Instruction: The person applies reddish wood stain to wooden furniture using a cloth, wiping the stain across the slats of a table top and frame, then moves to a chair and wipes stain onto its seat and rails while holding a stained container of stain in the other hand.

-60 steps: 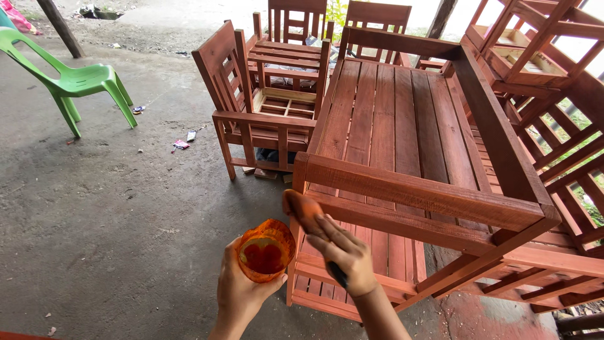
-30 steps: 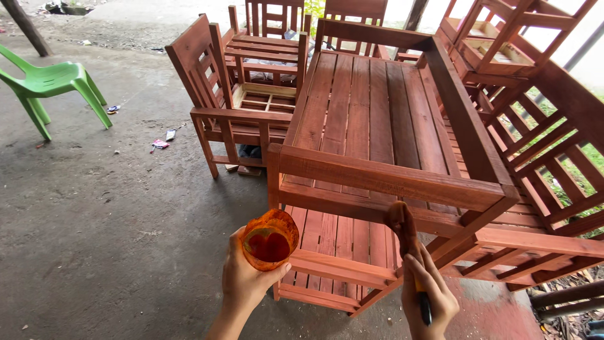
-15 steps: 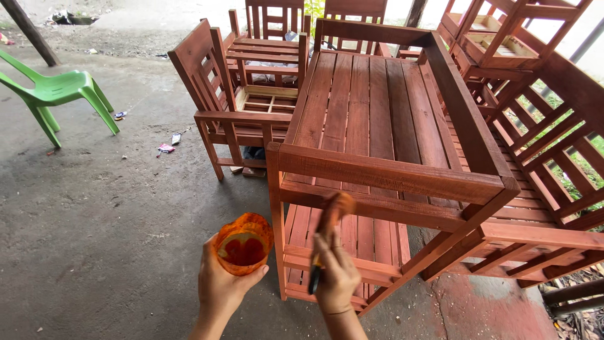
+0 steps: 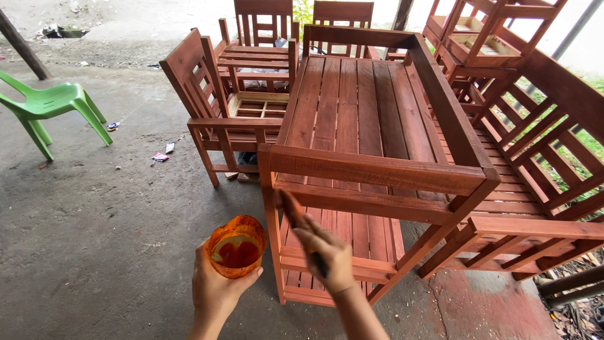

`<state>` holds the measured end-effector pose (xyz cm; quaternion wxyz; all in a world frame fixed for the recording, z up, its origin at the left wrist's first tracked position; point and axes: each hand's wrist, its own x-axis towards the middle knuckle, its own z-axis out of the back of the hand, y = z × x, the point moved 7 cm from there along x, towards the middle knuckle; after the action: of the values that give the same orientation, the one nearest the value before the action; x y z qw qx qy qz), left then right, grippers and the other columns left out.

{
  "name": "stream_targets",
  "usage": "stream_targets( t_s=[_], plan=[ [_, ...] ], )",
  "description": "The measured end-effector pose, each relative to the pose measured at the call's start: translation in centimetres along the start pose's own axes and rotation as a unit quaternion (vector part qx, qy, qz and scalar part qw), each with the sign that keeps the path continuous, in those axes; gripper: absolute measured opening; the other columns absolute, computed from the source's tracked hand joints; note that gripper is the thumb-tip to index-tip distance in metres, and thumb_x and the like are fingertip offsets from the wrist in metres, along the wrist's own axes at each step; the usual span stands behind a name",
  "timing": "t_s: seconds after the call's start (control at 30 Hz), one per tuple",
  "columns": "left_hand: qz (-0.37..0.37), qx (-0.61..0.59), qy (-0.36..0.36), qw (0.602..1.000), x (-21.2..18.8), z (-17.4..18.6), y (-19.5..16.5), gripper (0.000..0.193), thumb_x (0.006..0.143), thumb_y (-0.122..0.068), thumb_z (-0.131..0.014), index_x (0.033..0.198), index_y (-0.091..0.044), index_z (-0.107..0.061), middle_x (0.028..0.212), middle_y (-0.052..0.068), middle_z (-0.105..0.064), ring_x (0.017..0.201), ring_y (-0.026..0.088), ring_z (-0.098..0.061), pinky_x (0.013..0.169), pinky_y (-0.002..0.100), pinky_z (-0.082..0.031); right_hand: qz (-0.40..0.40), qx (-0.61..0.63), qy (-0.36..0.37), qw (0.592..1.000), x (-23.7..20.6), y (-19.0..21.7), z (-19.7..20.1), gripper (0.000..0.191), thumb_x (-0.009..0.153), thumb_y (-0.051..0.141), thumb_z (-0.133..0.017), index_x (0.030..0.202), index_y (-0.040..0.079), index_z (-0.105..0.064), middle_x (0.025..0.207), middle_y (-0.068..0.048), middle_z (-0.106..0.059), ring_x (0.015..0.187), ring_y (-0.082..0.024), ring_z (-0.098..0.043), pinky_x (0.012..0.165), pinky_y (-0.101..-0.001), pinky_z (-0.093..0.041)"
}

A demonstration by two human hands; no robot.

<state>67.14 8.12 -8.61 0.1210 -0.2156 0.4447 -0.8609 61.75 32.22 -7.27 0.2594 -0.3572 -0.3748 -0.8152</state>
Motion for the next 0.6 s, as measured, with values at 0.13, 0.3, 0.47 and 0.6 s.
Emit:
stream_targets(
  t_s=[0.13, 0.3, 0.47, 0.6],
  plan=[
    [-0.008, -0.037, 0.022, 0.999, 0.1, -1.2, -1.0, 0.093, 0.057, -0.030, -0.095, 0.131, -0.007, -0.044, 0.122, 0.012, -0.064, 0.113, 0.025, -0.069, 0.095, 0.039, -0.059, -0.047, -0.023, -0.047, 0.998, -0.9, -3.8, 5.4, 0.013, 0.090, 0.013, -0.080, 0.101, 0.019, -0.080, 0.118, -0.017, -0.076, 0.092, -0.023, -0.080, 0.070, -0.0278, -0.064],
    [-0.055, -0.041, 0.016, 0.998, -0.4, -2.7, -3.2, 0.091, 0.057, -0.028, -0.096, 0.129, -0.006, -0.045, 0.120, 0.013, -0.066, 0.112, 0.027, -0.069, 0.095, 0.041, -0.057, -0.091, -0.051, -0.093, 0.990, -3.1, -5.6, 11.9, 0.020, 0.086, 0.010, -0.079, 0.106, 0.012, -0.078, 0.116, -0.012, -0.077, 0.102, -0.022, -0.078, 0.084, -0.0297, -0.063],
    [-0.058, -0.052, 0.027, 0.997, -1.0, -4.0, -4.7, 0.092, 0.057, -0.029, -0.096, 0.130, -0.006, -0.045, 0.119, 0.013, -0.068, 0.110, 0.027, -0.071, 0.094, 0.041, -0.058, -0.123, -0.095, -0.157, 0.975, -5.1, -7.7, 18.0, 0.019, 0.089, 0.007, -0.079, 0.108, 0.008, -0.077, 0.120, -0.013, -0.075, 0.111, -0.023, -0.075, 0.097, -0.0318, -0.059],
    [-0.075, -0.062, 0.022, 0.995, -1.6, -4.8, -5.9, 0.092, 0.057, -0.029, -0.096, 0.130, -0.005, -0.045, 0.119, 0.014, -0.068, 0.110, 0.028, -0.071, 0.093, 0.041, -0.058, -0.174, -0.123, -0.227, 0.950, -7.7, -8.9, 22.1, 0.017, 0.095, 0.004, -0.075, 0.112, 0.002, -0.075, 0.123, -0.016, -0.074, 0.114, -0.024, -0.073, 0.100, -0.0310, -0.056]
  ],
)
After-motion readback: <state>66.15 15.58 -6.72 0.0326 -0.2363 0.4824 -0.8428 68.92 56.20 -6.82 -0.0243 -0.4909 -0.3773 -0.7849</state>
